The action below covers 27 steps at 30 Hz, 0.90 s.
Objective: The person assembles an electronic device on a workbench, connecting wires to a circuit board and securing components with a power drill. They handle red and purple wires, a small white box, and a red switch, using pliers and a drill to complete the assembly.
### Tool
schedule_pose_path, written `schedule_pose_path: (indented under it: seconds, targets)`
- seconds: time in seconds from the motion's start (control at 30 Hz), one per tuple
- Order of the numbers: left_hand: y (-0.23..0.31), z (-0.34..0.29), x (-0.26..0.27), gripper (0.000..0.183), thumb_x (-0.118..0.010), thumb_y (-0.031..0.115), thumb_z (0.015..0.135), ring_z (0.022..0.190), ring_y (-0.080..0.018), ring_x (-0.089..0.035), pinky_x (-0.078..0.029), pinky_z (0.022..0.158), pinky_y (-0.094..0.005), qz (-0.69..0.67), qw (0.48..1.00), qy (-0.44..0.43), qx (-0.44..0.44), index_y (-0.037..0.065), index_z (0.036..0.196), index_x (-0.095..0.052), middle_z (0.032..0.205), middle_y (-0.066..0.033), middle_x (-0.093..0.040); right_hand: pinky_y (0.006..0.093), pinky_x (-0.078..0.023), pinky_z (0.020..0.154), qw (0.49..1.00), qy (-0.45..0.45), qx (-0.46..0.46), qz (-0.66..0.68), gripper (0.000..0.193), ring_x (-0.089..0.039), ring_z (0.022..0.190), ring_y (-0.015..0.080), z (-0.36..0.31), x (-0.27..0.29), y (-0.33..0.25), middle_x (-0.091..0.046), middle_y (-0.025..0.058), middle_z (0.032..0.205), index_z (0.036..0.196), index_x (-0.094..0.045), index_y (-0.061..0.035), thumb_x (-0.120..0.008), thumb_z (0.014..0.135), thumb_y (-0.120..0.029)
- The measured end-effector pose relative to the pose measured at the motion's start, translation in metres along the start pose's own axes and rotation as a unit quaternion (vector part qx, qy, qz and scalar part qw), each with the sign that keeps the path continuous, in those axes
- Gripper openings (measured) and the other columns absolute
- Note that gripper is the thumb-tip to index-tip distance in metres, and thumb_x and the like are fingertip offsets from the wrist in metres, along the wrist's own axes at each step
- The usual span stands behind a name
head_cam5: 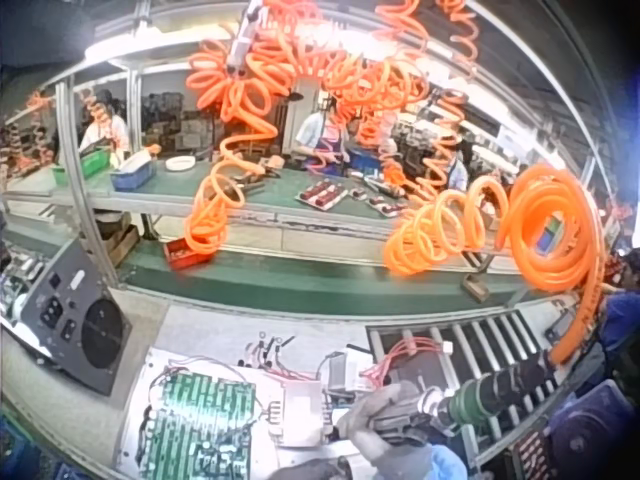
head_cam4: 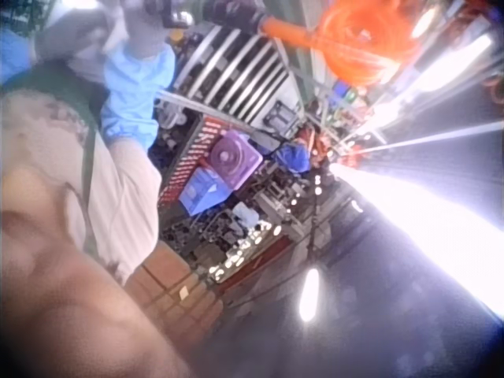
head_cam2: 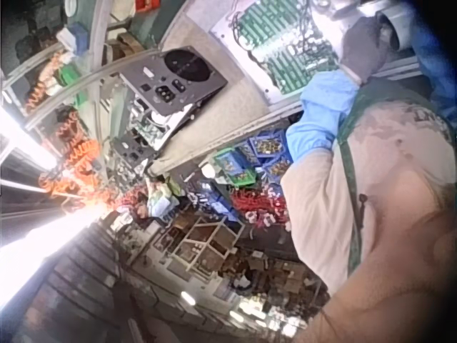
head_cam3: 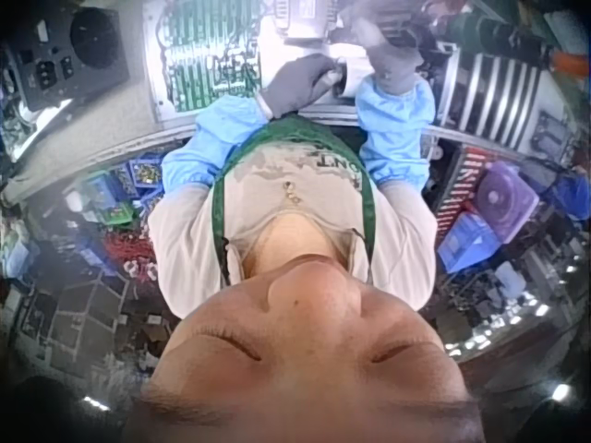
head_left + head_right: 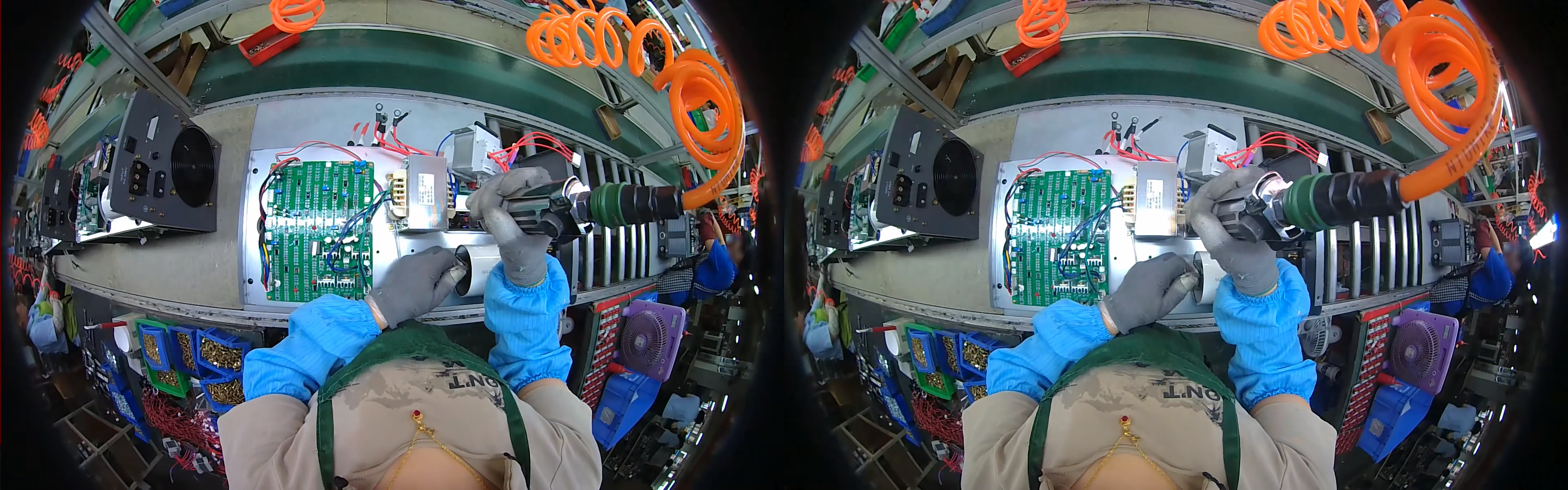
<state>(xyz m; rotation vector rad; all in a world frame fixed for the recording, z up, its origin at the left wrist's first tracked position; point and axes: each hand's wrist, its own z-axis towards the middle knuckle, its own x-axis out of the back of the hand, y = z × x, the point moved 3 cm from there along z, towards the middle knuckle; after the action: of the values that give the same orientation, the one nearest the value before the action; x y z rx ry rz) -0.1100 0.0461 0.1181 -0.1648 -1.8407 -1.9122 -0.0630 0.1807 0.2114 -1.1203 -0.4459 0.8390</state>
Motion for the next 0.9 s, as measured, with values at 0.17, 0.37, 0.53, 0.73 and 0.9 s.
schedule_pose_path:
  seconds: [0.17, 0.37, 0.53, 0.73, 0.9]
  targets:
    - [-0.001, 0.002, 0.000, 0.024, -0.051, 0.029, 0.091, 0.081, -0.0341, -0.059, -0.047, 0.073, -0.0411, 0.002, 1.000, -0.001, 0.007, 0.006, 0.096, -0.059, 0.089, -0.0152, -0.059, 0.0239, -0.053, 0.068, 0.999, 0.022, -0.039, -0.028, 0.028, -0.063, 0.076, 0.0114, -0.004, 0.003, 0.002, -0.064, 0.0087, 0.084, 0.096, -0.055, 0.0003, -0.060, 0.073, 0.015]
    - [-0.002, 0.001, -0.001, 0.024, -0.052, 0.028, 0.090, 0.080, -0.0340, -0.059, -0.047, 0.072, -0.0410, -0.007, 1.000, 0.011, 0.004, 0.006, 0.095, -0.059, 0.088, -0.0152, -0.059, 0.0237, -0.052, 0.070, 0.996, -0.024, -0.032, 0.082, 0.031, -0.061, 0.079, 0.0103, -0.001, 0.010, 0.007, -0.061, 0.0072, 0.088, 0.100, -0.054, 0.0008, -0.060, 0.073, 0.015]
    - [-0.004, 0.003, -0.002, 0.025, -0.052, 0.028, 0.090, 0.080, -0.0340, -0.059, -0.047, 0.072, -0.0408, -0.004, 1.000, 0.011, 0.002, 0.005, 0.096, -0.059, 0.088, -0.0154, -0.059, 0.0249, -0.050, 0.073, 0.992, 0.026, -0.103, 0.073, 0.030, -0.060, 0.080, 0.0113, -0.005, 0.010, 0.006, -0.058, 0.0069, 0.085, 0.098, -0.049, -0.0002, -0.057, 0.073, 0.015]
    - [-0.002, 0.003, -0.001, 0.025, -0.052, 0.029, 0.090, 0.080, -0.0339, -0.059, -0.047, 0.072, -0.0408, -0.010, 1.000, 0.003, 0.012, 0.005, 0.096, -0.060, 0.087, -0.0154, -0.059, 0.0268, -0.050, 0.072, 0.995, -0.064, -0.014, 0.072, 0.026, -0.060, 0.078, 0.0134, 0.002, -0.002, -0.002, -0.059, 0.0084, 0.084, 0.092, -0.047, -0.0023, -0.054, 0.075, 0.016]
    - [-0.003, 0.004, -0.001, 0.026, -0.052, 0.029, 0.090, 0.080, -0.0336, -0.059, -0.047, 0.072, -0.0408, -0.002, 1.000, 0.003, 0.004, 0.005, 0.096, -0.060, 0.086, -0.0152, -0.059, 0.0274, -0.051, 0.070, 0.998, -0.053, -0.005, 0.037, 0.029, -0.060, 0.077, 0.0143, 0.003, 0.002, -0.002, -0.060, 0.0098, 0.083, 0.093, -0.045, -0.0026, -0.054, 0.074, 0.017]
